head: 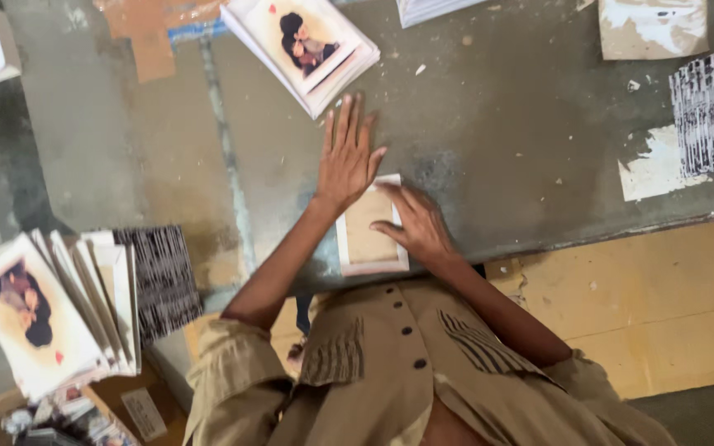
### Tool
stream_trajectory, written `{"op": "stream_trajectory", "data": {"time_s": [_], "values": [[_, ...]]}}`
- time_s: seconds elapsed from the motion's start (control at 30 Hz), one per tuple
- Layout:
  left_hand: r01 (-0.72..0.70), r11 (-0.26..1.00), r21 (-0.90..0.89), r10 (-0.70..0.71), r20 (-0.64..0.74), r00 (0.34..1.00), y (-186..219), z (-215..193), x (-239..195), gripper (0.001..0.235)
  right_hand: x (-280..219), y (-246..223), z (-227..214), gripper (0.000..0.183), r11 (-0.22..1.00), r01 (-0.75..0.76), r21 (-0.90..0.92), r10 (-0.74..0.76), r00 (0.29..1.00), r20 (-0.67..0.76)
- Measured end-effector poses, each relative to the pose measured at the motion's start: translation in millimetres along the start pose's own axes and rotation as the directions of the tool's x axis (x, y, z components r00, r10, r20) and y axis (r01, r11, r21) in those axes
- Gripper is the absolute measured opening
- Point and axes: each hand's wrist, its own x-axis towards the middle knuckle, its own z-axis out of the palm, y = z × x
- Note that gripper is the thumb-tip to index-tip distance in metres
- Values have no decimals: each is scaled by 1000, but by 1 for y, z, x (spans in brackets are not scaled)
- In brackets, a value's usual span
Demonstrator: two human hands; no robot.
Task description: The person assembles small cardboard frames by hand, folding the edges of precut paper covers over cardboard backing and pressing them down to adhere.
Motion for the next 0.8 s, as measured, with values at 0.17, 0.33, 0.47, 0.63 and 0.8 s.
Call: {"op": "stream_trajectory", "data": {"time_s": [0.17, 0.33, 0.47, 0.63, 0.8], "values": [[86, 989, -121, -89, -17, 996, -1, 1, 13, 67, -15, 1, 11, 115, 990, -39, -133, -8, 944, -331], [-229, 971, -72, 219, -124, 968, 40, 25, 32, 59, -26, 11, 28, 126, 962, -111, -250, -6, 906, -424], [-474, 879, 60, 468, 86, 879, 40, 36, 26, 44, -23, 17, 35, 123, 942, -90, -323, -50, 915, -401], [165, 961, -222, -172, -14, 985, 33, 17, 10, 37, -43, 4, 27, 139, 946, 73, -317, -156, 956, -246], [240, 963, -124, -218, 167, 962, 21, -18, -35, 48, -48, -9, 24, 142, 967, 77, -245, -137, 961, -239]]}}
